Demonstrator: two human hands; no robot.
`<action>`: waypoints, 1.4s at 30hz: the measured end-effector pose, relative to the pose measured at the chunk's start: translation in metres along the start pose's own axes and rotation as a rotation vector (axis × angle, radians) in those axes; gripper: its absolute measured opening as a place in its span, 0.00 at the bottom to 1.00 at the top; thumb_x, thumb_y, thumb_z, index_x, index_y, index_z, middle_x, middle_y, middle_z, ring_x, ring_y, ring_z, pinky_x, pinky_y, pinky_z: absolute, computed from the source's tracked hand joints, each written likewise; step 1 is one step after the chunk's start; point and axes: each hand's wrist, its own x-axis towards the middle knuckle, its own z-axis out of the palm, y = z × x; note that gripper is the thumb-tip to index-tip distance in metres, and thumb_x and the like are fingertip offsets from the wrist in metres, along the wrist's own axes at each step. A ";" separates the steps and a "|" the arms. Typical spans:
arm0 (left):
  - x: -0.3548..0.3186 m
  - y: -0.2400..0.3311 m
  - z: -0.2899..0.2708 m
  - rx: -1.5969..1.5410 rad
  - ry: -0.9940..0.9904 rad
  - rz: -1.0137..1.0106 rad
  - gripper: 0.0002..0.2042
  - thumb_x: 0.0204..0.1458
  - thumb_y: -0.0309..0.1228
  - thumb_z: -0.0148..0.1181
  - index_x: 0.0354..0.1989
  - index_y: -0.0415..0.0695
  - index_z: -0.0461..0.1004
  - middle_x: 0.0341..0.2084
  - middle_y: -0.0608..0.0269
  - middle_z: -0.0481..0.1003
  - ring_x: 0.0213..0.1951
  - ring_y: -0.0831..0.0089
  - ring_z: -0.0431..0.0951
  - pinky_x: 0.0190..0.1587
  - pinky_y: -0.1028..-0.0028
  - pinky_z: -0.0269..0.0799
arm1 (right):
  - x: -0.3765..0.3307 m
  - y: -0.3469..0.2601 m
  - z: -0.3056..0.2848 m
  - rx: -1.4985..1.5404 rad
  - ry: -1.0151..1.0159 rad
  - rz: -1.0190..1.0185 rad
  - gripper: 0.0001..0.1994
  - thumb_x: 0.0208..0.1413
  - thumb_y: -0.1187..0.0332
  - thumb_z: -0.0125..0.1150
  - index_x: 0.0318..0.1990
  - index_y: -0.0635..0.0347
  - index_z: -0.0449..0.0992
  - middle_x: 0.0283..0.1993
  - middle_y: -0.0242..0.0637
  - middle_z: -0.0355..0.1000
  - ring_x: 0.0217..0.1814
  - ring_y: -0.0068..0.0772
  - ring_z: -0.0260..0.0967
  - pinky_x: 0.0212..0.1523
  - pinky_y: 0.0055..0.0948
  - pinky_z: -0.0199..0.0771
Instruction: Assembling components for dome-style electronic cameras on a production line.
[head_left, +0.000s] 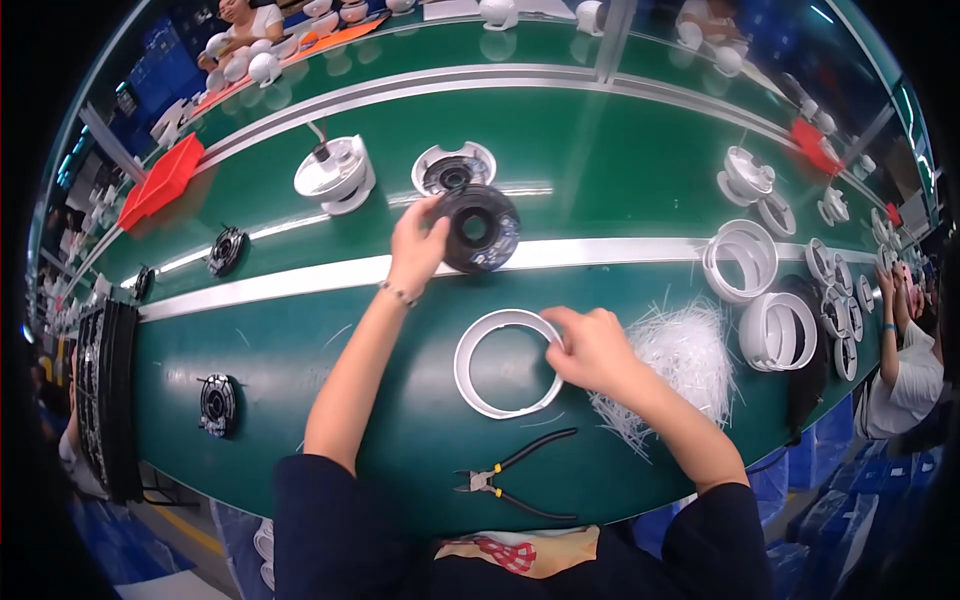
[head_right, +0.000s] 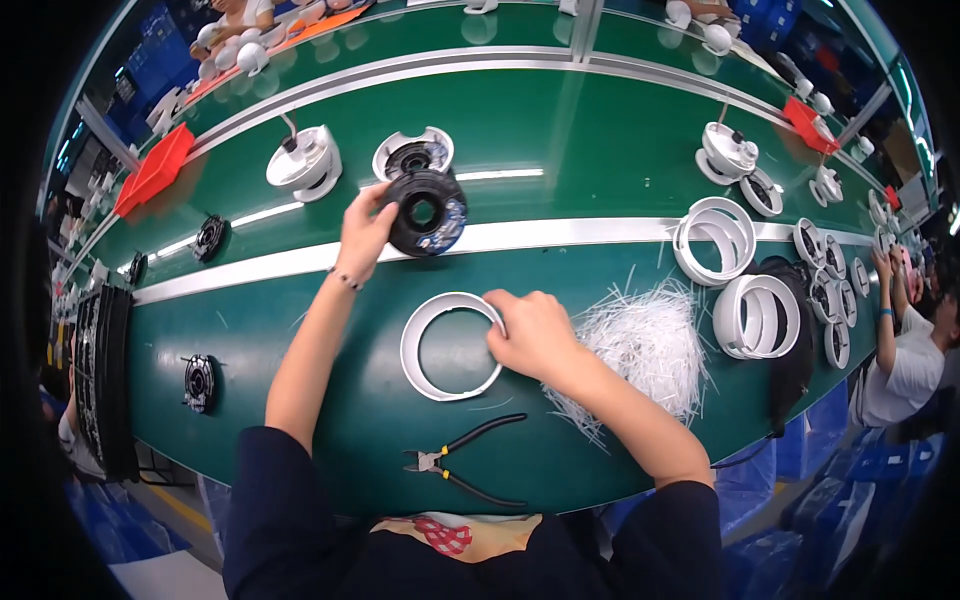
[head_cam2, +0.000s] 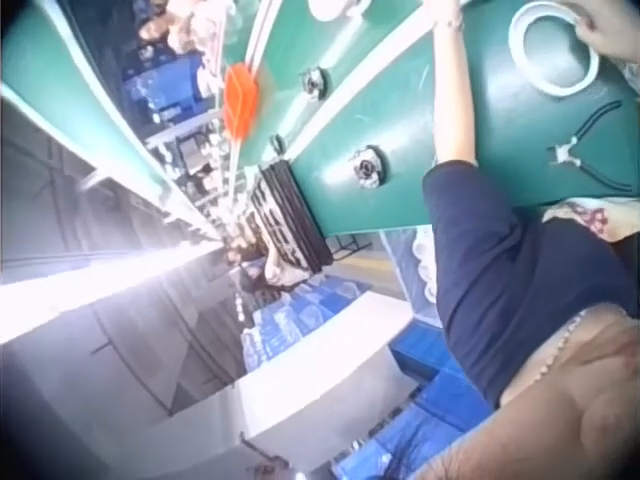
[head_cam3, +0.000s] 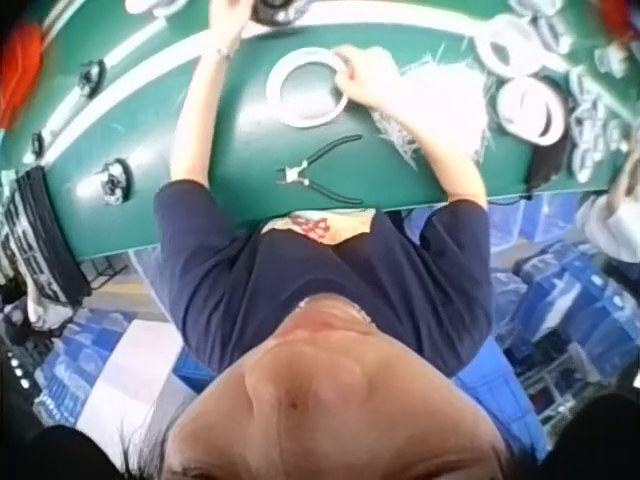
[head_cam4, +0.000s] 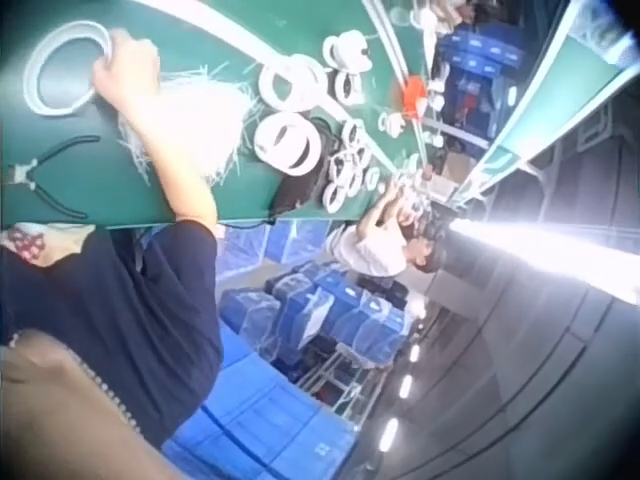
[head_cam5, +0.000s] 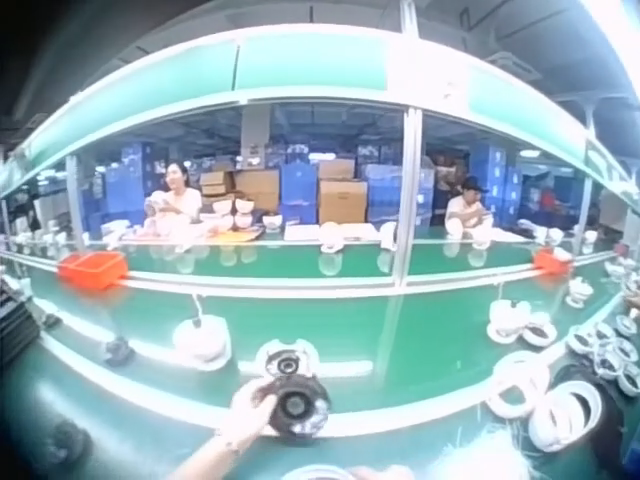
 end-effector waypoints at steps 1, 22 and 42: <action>-0.011 0.007 -0.014 -0.137 0.004 -0.088 0.14 0.48 0.20 0.48 0.45 0.36 0.65 0.39 0.57 0.70 0.41 0.73 0.70 0.43 0.76 0.68 | 0.004 -0.005 0.007 0.004 -0.011 -0.006 0.15 0.35 0.71 0.55 0.36 0.61 0.73 0.12 0.39 0.66 0.15 0.40 0.67 0.23 0.34 0.69; -0.067 0.028 -0.108 -0.640 0.139 -0.330 0.17 0.48 0.15 0.39 0.48 0.34 0.54 0.40 0.54 0.68 0.40 0.75 0.71 0.39 0.80 0.69 | 0.053 -0.103 0.037 -0.146 -0.612 -0.350 0.61 0.15 0.64 0.75 0.63 0.58 0.39 0.66 0.54 0.31 0.68 0.56 0.20 0.61 0.57 0.28; -0.060 0.033 -0.167 -0.710 0.339 -0.230 0.27 0.48 0.16 0.40 0.58 0.41 0.44 0.48 0.53 0.63 0.46 0.70 0.67 0.47 0.73 0.66 | 0.122 -0.127 0.092 -0.102 -0.536 -0.399 0.55 0.16 0.55 0.72 0.59 0.61 0.49 0.60 0.48 0.48 0.61 0.52 0.44 0.59 0.61 0.40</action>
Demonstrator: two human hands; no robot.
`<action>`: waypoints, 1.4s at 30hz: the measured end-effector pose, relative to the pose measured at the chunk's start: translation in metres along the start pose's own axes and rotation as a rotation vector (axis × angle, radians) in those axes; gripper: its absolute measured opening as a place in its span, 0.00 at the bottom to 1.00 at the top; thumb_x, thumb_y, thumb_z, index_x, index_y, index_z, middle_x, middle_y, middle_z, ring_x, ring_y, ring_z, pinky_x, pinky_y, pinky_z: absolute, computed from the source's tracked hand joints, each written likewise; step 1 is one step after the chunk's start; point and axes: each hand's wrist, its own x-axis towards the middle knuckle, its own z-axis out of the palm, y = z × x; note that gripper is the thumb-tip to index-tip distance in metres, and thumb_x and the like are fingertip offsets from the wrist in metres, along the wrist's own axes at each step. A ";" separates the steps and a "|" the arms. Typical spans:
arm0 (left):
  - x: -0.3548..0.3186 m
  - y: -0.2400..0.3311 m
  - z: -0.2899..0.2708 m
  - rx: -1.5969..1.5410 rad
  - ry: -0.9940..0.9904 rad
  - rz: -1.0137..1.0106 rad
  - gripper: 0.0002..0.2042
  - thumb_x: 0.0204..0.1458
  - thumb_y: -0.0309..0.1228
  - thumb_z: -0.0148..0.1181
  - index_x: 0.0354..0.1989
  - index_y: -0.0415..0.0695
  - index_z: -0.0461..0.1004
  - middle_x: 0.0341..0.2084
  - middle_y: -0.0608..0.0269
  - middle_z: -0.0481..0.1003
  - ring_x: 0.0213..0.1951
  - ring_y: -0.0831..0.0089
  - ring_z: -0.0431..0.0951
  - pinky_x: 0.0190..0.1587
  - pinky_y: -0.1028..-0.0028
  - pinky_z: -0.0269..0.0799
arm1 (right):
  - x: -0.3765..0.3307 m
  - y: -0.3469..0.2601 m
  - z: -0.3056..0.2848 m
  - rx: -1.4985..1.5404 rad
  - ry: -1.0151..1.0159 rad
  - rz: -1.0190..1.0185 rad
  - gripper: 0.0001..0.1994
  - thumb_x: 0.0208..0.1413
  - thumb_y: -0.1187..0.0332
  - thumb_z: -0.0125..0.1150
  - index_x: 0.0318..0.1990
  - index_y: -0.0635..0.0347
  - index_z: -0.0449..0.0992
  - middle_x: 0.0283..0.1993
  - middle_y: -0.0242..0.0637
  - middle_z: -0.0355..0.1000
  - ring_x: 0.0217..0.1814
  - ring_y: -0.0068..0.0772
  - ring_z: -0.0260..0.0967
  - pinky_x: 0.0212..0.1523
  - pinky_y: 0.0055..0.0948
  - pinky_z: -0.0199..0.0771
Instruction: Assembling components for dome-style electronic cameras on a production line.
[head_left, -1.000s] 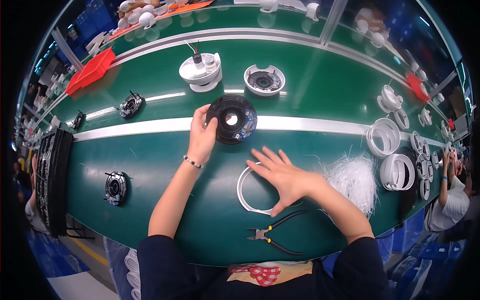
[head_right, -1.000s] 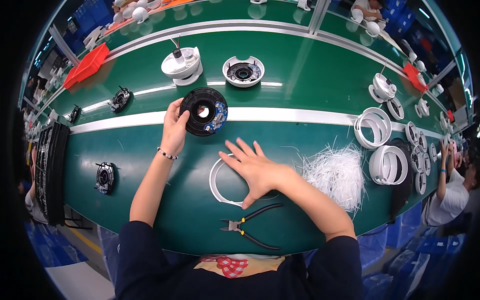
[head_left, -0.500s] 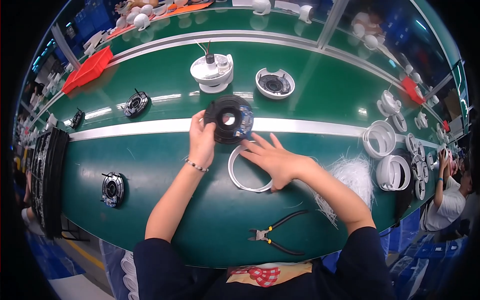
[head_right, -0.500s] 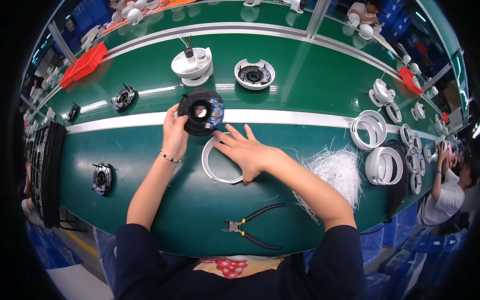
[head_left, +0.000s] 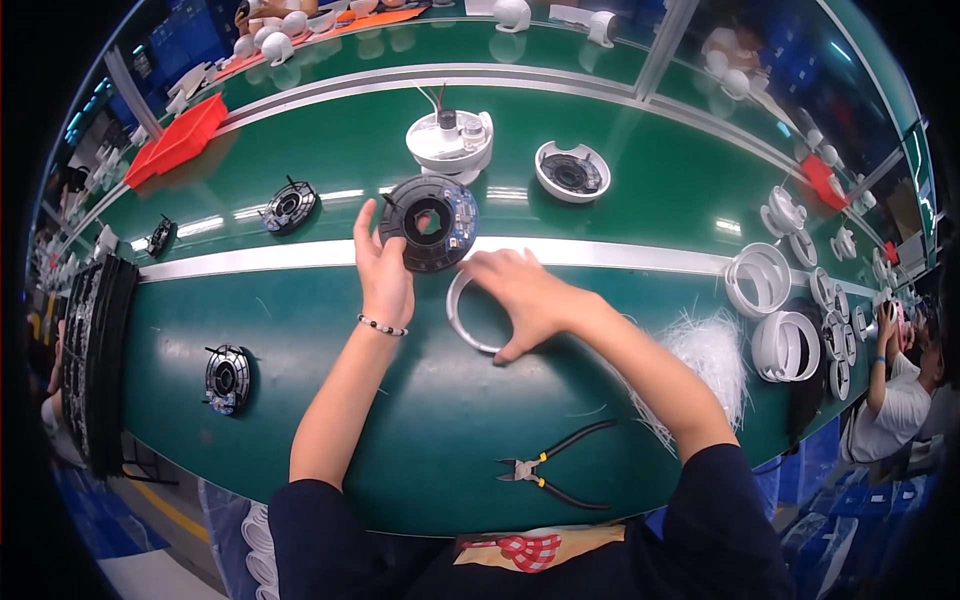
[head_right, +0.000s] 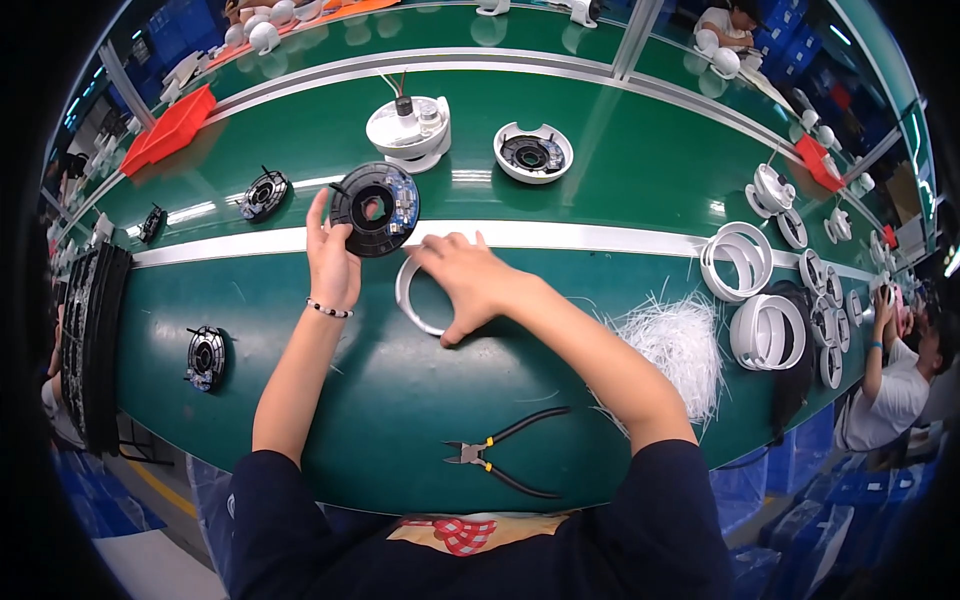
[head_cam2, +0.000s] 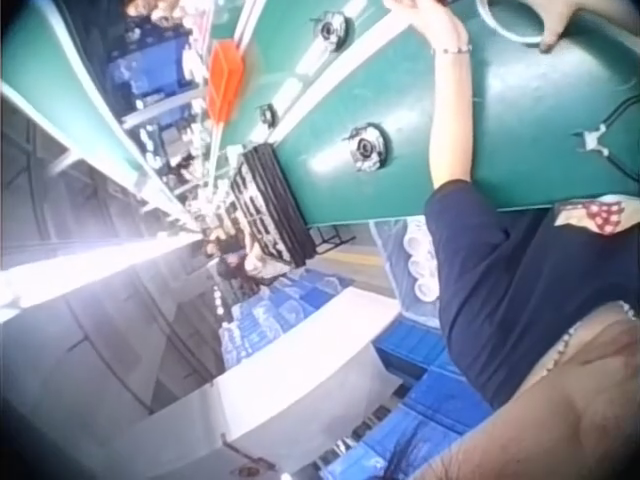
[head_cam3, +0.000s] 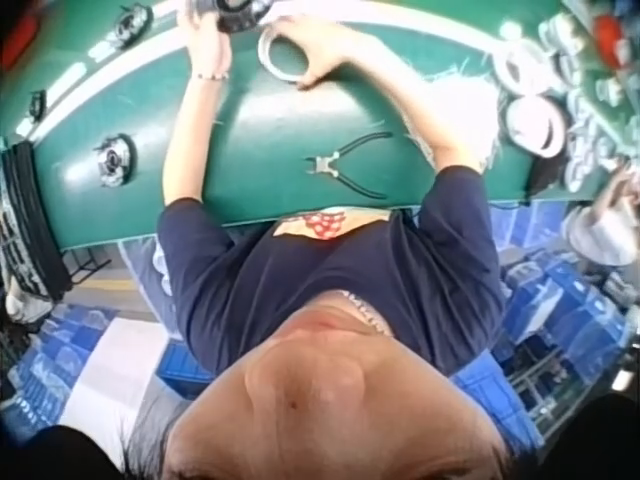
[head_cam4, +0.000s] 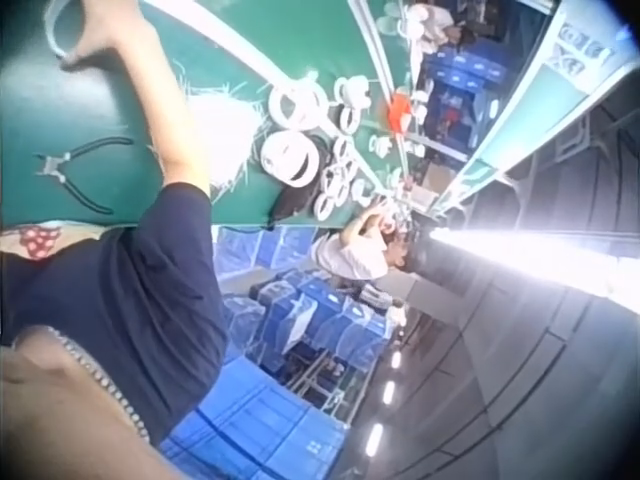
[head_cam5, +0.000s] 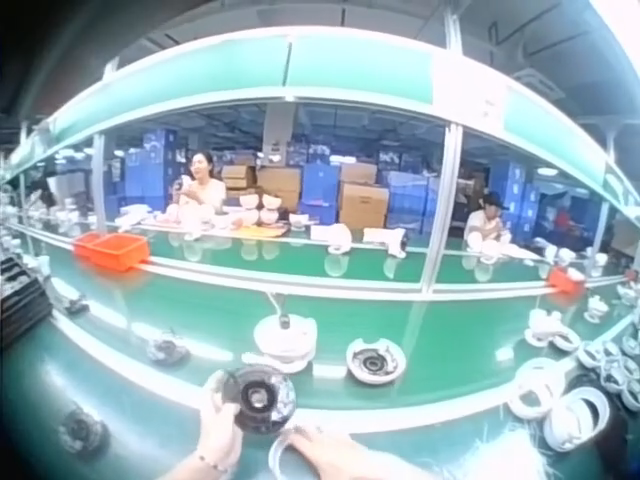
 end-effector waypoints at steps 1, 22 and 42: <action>0.001 0.000 -0.001 -0.035 0.003 0.080 0.27 0.48 0.16 0.39 0.59 0.41 0.43 0.48 0.53 0.62 0.47 0.69 0.67 0.48 0.73 0.65 | -0.002 0.010 0.002 0.054 0.129 0.004 0.55 0.16 0.54 0.72 0.58 0.65 0.50 0.57 0.50 0.51 0.58 0.52 0.48 0.59 0.50 0.46; -0.016 0.023 -0.018 -0.550 -0.482 -0.617 0.28 0.51 0.52 0.36 0.53 0.41 0.60 0.46 0.53 0.67 0.48 0.63 0.67 0.53 0.63 0.61 | 0.034 -0.065 -0.001 0.344 0.831 0.143 0.58 0.23 0.53 0.73 0.60 0.67 0.41 0.58 0.52 0.48 0.61 0.48 0.45 0.59 0.38 0.49; -0.009 0.035 -0.043 -0.430 -0.433 -0.583 0.38 0.49 0.63 0.24 0.53 0.41 0.60 0.47 0.54 0.66 0.49 0.64 0.67 0.52 0.65 0.63 | 0.061 -0.094 0.010 0.125 0.619 0.289 0.56 0.26 0.44 0.67 0.58 0.74 0.45 0.61 0.61 0.41 0.63 0.59 0.38 0.59 0.49 0.42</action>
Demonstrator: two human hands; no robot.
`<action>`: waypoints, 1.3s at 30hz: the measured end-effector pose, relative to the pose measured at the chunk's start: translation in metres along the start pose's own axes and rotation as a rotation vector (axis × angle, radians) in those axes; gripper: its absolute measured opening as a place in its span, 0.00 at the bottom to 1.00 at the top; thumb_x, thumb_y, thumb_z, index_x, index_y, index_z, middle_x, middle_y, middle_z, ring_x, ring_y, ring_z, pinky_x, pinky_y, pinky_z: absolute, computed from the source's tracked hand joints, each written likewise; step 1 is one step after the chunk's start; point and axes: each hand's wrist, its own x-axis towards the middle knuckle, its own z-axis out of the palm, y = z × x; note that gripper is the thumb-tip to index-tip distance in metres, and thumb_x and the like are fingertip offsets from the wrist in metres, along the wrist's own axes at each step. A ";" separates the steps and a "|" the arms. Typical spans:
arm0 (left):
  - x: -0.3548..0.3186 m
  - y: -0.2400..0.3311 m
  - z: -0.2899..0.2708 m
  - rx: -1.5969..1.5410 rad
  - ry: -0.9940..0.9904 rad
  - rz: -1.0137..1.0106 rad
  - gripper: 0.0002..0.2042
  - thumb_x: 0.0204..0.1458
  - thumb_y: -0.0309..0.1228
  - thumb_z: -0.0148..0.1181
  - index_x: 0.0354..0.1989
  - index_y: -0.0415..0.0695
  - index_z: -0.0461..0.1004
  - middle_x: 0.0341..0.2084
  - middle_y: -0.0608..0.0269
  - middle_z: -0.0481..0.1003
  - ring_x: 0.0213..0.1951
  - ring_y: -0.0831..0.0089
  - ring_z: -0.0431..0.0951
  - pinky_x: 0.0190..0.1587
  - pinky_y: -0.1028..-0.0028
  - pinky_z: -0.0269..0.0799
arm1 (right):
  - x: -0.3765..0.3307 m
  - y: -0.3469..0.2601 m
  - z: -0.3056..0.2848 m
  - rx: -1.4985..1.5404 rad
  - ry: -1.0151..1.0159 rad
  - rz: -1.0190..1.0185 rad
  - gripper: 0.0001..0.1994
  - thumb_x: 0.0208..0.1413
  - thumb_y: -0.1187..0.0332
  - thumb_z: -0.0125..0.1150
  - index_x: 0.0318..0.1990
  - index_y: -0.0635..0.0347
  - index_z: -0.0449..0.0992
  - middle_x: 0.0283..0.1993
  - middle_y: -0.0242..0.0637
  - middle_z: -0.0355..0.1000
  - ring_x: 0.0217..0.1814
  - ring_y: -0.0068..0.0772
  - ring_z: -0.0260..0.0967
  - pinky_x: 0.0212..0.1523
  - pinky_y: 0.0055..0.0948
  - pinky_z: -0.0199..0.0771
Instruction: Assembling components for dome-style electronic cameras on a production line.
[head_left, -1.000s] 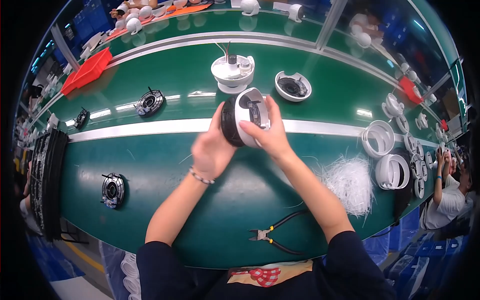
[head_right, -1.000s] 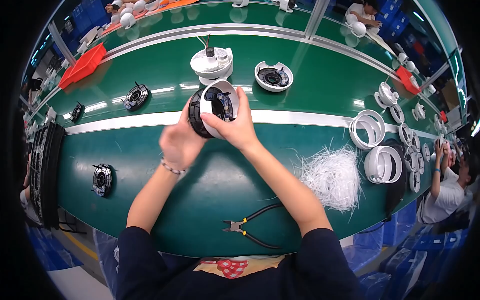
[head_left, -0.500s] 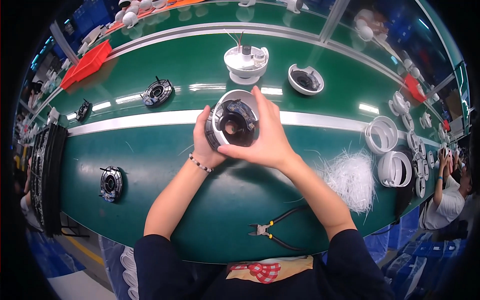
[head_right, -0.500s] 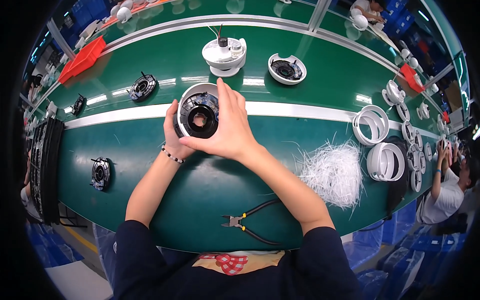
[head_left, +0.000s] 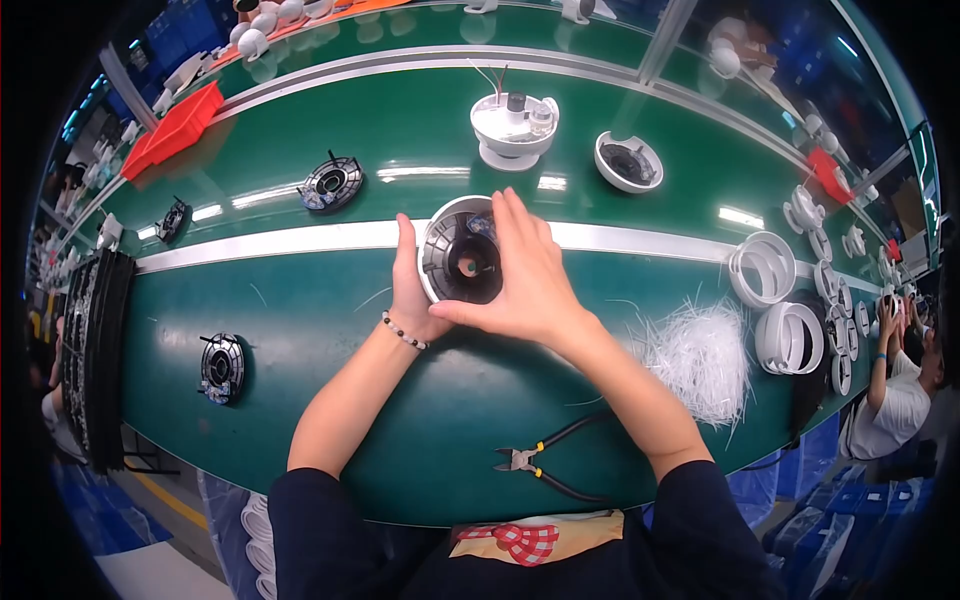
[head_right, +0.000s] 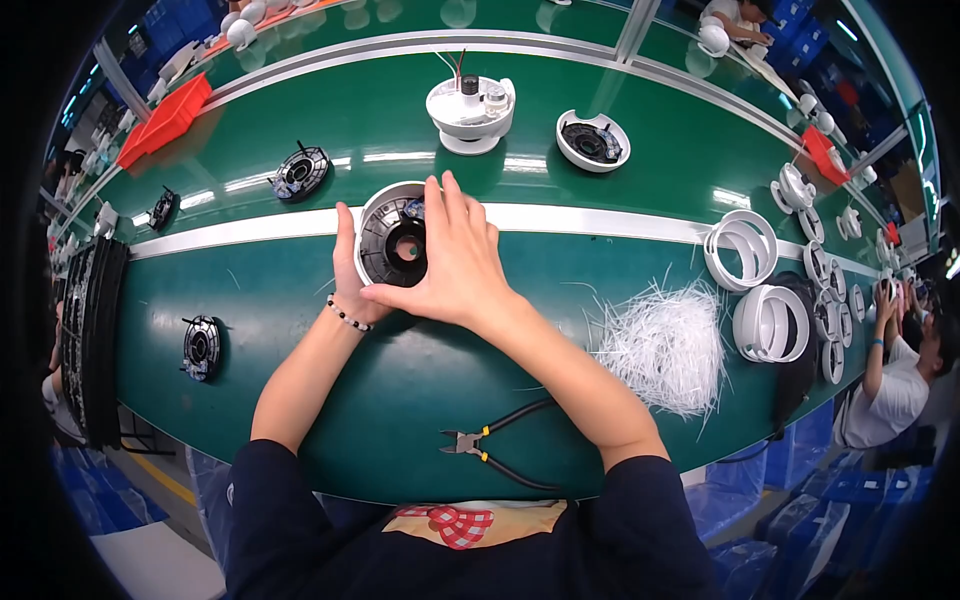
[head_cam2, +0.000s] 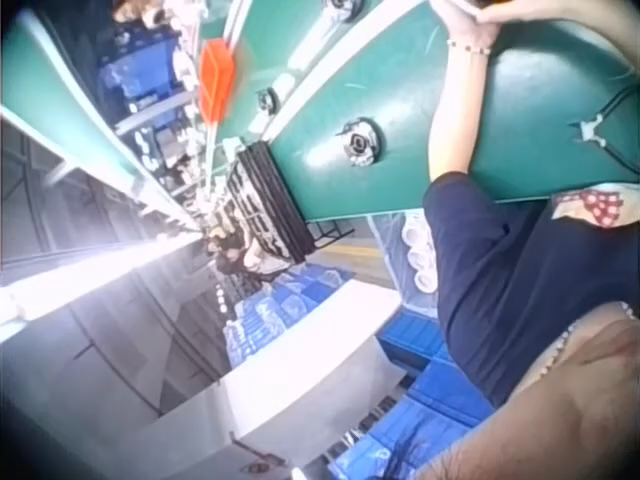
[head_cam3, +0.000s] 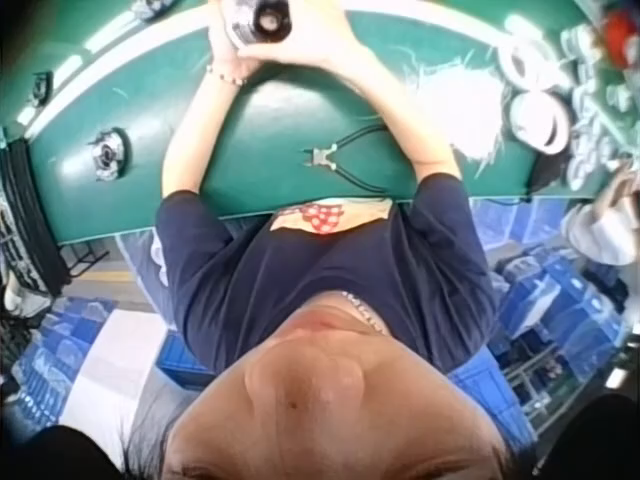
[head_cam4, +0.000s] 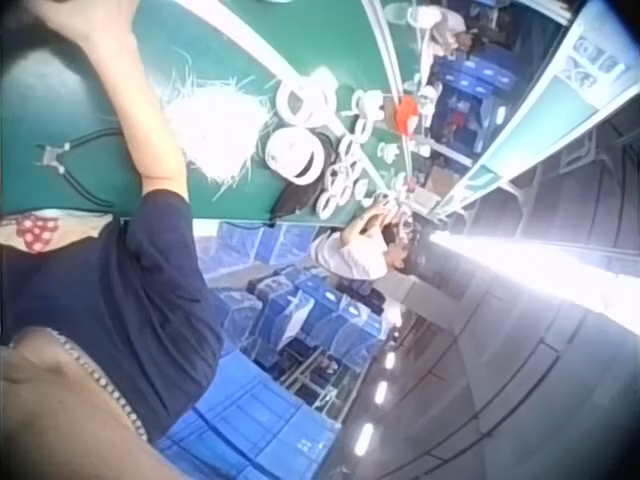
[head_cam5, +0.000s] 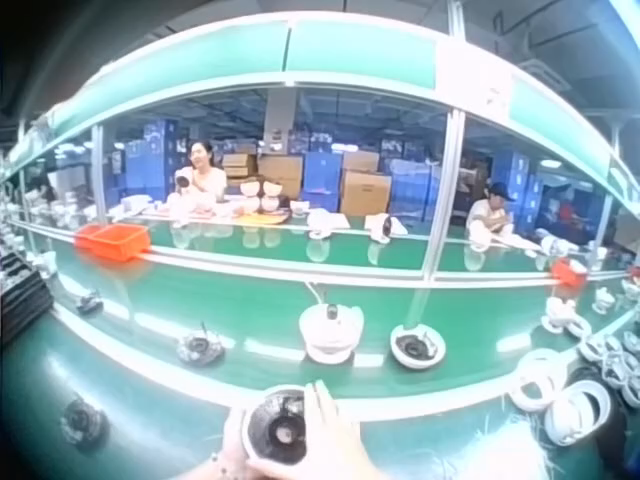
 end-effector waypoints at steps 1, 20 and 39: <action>-0.001 0.002 0.003 -0.016 -0.016 0.009 0.39 0.49 0.64 0.24 0.53 0.41 0.59 0.47 0.54 0.65 0.49 0.64 0.67 0.53 0.64 0.62 | 0.001 -0.003 0.002 -0.098 -0.001 0.023 0.57 0.26 0.42 0.66 0.58 0.74 0.45 0.62 0.61 0.40 0.64 0.61 0.36 0.59 0.54 0.39; -0.021 0.019 -0.016 -0.026 -0.147 0.349 0.35 0.51 0.59 0.30 0.54 0.39 0.58 0.48 0.56 0.65 0.50 0.65 0.65 0.52 0.68 0.60 | 0.021 -0.043 0.049 0.118 0.331 0.003 0.52 0.29 0.47 0.64 0.57 0.72 0.44 0.57 0.54 0.49 0.53 0.55 0.50 0.51 0.46 0.54; -0.032 0.057 -0.018 -0.057 -0.213 0.210 0.37 0.49 0.61 0.30 0.56 0.40 0.55 0.53 0.54 0.61 0.54 0.60 0.62 0.56 0.63 0.57 | 0.014 -0.071 0.033 0.079 0.158 -0.026 0.61 0.22 0.48 0.72 0.60 0.70 0.37 0.62 0.65 0.33 0.64 0.68 0.32 0.60 0.54 0.38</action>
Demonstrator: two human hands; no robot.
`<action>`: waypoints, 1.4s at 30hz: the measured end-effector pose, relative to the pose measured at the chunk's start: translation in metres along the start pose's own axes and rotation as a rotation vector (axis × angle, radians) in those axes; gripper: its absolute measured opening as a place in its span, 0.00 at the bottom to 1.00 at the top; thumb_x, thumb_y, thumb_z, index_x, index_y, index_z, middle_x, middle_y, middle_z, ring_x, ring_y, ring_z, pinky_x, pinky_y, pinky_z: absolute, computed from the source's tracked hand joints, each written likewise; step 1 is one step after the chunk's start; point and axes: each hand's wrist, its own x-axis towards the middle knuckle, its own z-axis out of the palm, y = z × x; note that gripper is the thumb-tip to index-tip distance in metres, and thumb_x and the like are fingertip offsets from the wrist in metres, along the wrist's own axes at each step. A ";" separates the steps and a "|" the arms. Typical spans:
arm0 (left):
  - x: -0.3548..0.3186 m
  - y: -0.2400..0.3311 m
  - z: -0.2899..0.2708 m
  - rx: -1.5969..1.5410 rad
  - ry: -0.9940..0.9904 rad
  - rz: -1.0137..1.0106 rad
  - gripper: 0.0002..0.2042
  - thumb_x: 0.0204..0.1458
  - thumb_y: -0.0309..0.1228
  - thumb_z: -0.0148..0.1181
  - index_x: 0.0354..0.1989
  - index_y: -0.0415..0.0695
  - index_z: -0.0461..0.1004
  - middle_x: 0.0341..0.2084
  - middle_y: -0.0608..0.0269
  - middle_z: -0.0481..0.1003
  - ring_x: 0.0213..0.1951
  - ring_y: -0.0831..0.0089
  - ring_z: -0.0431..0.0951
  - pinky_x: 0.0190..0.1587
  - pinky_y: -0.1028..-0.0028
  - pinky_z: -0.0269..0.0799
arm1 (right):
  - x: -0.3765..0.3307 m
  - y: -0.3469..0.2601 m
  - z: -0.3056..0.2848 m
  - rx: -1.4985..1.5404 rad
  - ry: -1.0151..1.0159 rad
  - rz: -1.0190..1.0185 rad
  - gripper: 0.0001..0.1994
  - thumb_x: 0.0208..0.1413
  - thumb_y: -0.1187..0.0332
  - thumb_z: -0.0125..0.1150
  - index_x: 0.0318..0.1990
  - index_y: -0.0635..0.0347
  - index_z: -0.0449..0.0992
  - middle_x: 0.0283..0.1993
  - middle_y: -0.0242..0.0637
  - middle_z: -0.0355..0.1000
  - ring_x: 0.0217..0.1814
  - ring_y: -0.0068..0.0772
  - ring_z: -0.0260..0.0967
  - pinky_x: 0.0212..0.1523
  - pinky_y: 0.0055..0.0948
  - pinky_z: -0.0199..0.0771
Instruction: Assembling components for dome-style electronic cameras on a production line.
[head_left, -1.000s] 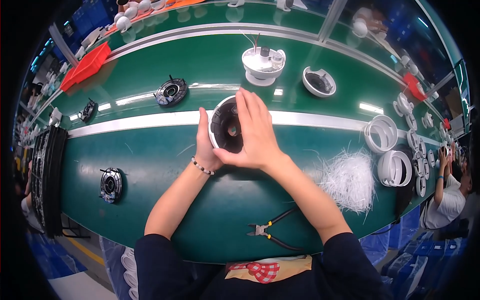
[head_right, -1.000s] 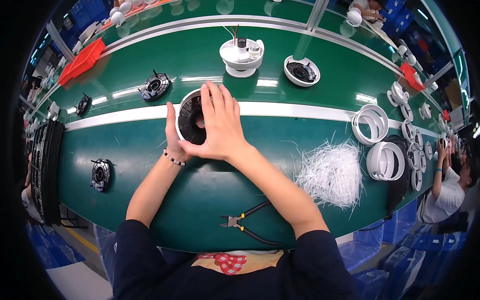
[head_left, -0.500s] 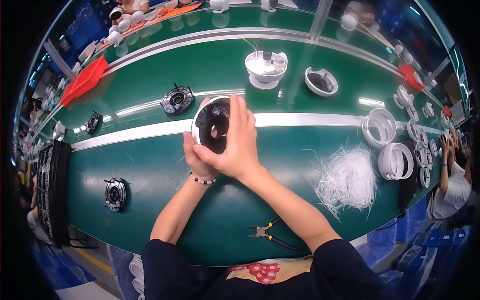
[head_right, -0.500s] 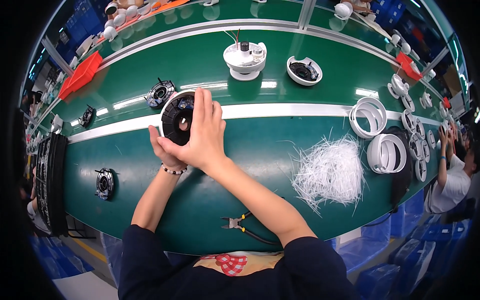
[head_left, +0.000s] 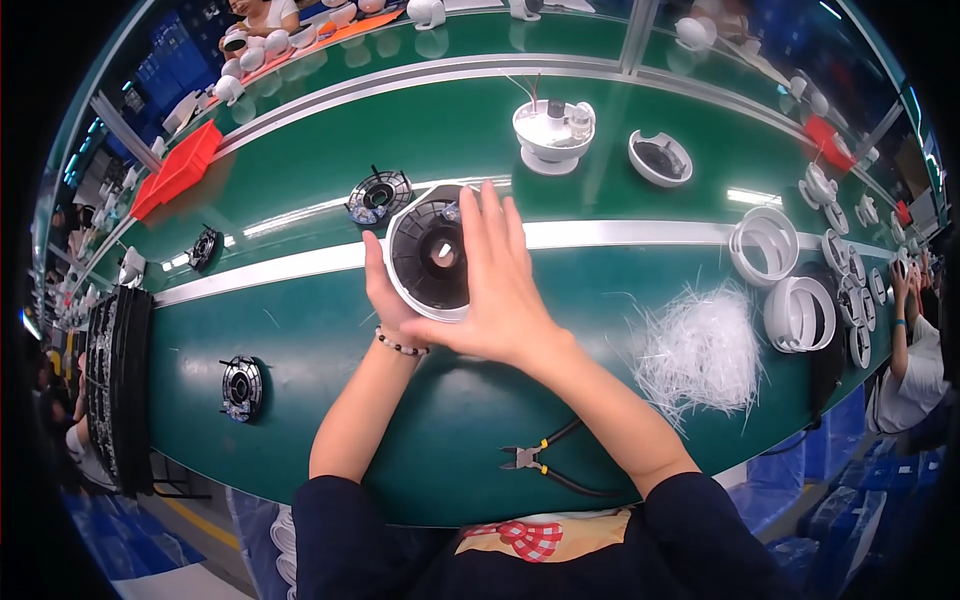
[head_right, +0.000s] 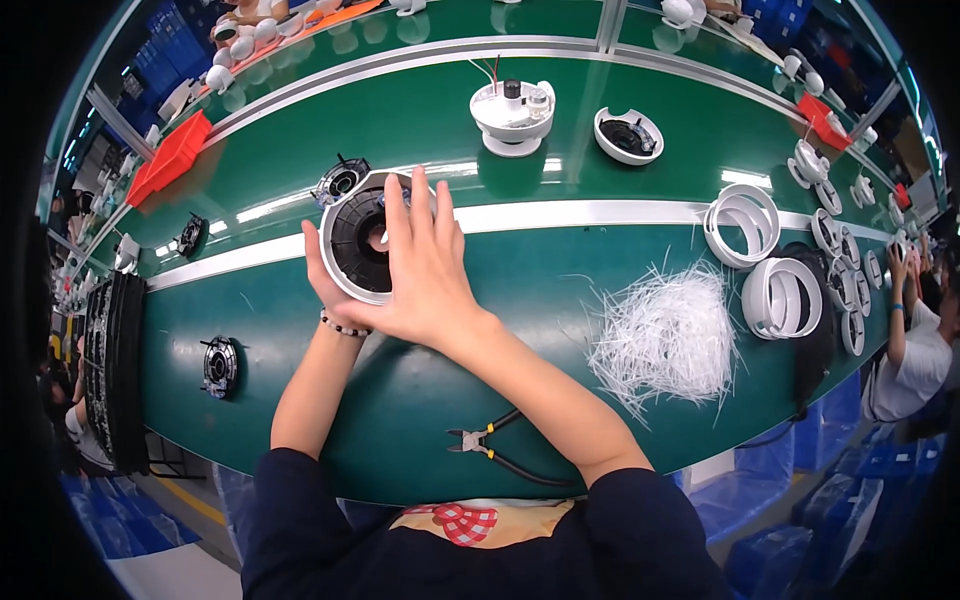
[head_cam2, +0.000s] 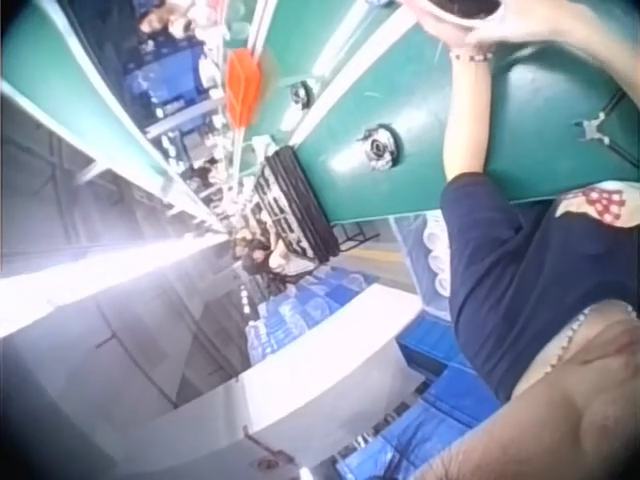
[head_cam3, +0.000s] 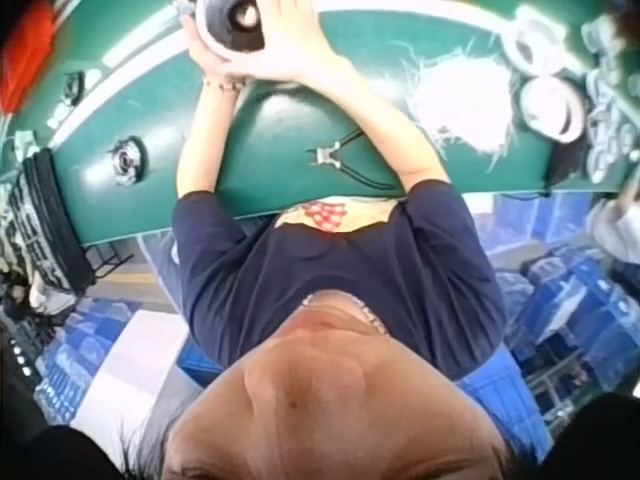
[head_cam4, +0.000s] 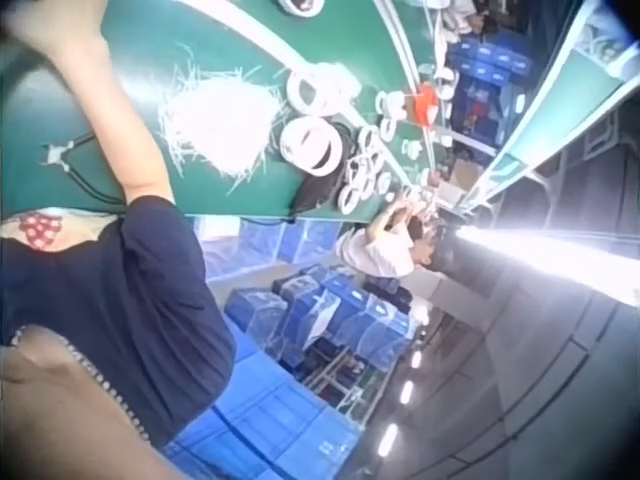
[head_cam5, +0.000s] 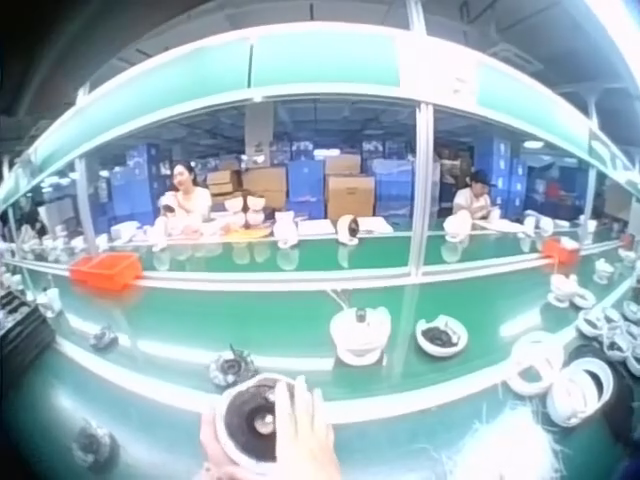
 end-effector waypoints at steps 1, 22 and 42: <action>0.000 -0.002 0.004 -0.046 -0.014 0.003 0.37 0.49 0.61 0.30 0.56 0.40 0.55 0.53 0.54 0.61 0.54 0.61 0.62 0.56 0.63 0.57 | 0.004 0.001 -0.002 0.009 0.020 -0.004 0.60 0.22 0.48 0.72 0.60 0.70 0.39 0.62 0.64 0.36 0.63 0.66 0.34 0.60 0.52 0.40; -0.007 0.014 -0.003 0.135 0.084 -0.023 0.39 0.47 0.64 0.30 0.55 0.40 0.56 0.50 0.55 0.63 0.51 0.64 0.65 0.54 0.66 0.61 | 0.015 0.008 0.013 0.071 0.069 -0.137 0.59 0.16 0.47 0.72 0.57 0.73 0.47 0.55 0.55 0.48 0.56 0.56 0.46 0.55 0.46 0.51; -0.026 0.018 -0.002 0.730 -0.039 0.013 0.29 0.41 0.36 0.56 0.51 0.33 0.60 0.43 0.58 0.68 0.45 0.73 0.67 0.49 0.74 0.61 | 0.013 0.035 0.015 0.647 0.290 0.256 0.16 0.56 0.61 0.49 0.35 0.69 0.72 0.21 0.36 0.68 0.28 0.18 0.63 0.31 0.21 0.66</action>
